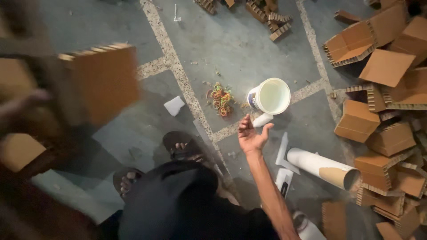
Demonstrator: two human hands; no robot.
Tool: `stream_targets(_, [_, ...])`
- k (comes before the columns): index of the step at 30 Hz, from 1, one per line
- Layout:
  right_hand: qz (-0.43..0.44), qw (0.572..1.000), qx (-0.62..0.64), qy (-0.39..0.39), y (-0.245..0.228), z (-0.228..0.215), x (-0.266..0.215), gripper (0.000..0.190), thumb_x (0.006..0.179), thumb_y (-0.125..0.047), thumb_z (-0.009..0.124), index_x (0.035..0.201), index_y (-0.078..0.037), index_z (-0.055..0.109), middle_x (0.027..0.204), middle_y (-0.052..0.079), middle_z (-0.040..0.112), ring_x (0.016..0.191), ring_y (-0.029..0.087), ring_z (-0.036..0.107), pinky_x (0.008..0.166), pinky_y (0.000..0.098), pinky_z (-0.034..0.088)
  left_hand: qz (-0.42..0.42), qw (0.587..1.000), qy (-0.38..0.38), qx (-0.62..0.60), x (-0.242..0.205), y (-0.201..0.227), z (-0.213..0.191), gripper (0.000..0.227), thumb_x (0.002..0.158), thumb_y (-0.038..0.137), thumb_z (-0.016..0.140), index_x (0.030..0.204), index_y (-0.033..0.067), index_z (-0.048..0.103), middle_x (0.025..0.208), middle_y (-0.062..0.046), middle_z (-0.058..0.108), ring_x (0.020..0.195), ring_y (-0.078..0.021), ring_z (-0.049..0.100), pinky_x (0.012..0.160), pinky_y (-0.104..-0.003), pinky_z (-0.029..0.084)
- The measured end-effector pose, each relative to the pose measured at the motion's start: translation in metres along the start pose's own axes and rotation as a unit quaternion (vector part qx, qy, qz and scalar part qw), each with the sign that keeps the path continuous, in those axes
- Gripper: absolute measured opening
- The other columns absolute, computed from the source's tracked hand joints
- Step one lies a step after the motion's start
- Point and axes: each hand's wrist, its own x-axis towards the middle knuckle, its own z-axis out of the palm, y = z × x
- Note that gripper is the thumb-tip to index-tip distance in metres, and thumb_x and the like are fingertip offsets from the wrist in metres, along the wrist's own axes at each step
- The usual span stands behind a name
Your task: The person assembles small cardboard boxes by applying glue to the edges of flat cardboard pieces, folding them into shape, and securing them with rubber bands. The process is repeated for multiple units.
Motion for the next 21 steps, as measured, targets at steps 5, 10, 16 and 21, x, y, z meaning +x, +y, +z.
stream_targets(5, [-0.055, 0.993, 0.092, 0.057, -0.028, -0.055, 0.044, 0.097, 0.086, -0.073, 0.059, 0.127, 0.015, 0.055, 0.110, 0.019, 0.064, 0.086, 0.025, 0.057, 0.074, 0.0327, 0.051, -0.118, 0.972, -0.062, -0.193, 0.052, -0.063, 0.051, 0.038, 0.098, 0.048, 0.075, 0.102, 0.0154, 0.057, 0.080, 0.004, 0.047, 0.065, -0.0094, 0.041, 0.058, -0.030, 0.034])
stream_targets(10, [-0.120, 0.985, 0.109, 0.066, -0.053, -0.076, 0.059, 0.054, 0.092, -0.042, 0.063, 0.117, 0.006, 0.058, 0.099, 0.020, 0.063, 0.076, 0.024, 0.057, 0.063, 0.0316, 0.049, -0.133, 0.894, -0.187, -0.385, 0.066, -0.187, 0.143, 0.026, 0.098, 0.035, 0.068, 0.089, 0.0123, 0.060, 0.077, 0.004, 0.057, 0.065, -0.0083, 0.053, 0.055, -0.026, 0.045])
stream_targets(16, [-0.196, 0.976, -0.035, 0.093, -0.075, -0.031, -0.021, 0.045, 0.095, -0.044, 0.076, 0.106, -0.004, 0.057, 0.092, 0.013, 0.061, 0.066, 0.024, 0.053, 0.058, 0.0337, 0.044, -0.072, 0.858, -0.169, -0.480, 0.044, -0.214, 0.165, 0.044, 0.102, 0.022, 0.063, 0.139, 0.0002, 0.056, 0.124, -0.005, 0.067, 0.110, -0.0139, 0.064, 0.096, -0.028, 0.053])
stream_targets(21, [-0.410, 0.750, -0.504, 0.124, -0.075, 0.065, -0.050, 0.032, 0.091, -0.021, 0.074, 0.119, -0.006, 0.067, 0.102, 0.004, 0.069, 0.082, 0.014, 0.066, 0.068, 0.0304, 0.054, -0.030, 0.907, -0.126, -0.401, 0.038, -0.207, 0.161, 0.053, 0.107, 0.019, 0.062, 0.155, 0.0031, 0.044, 0.136, -0.009, 0.062, 0.119, -0.0169, 0.060, 0.103, -0.030, 0.051])
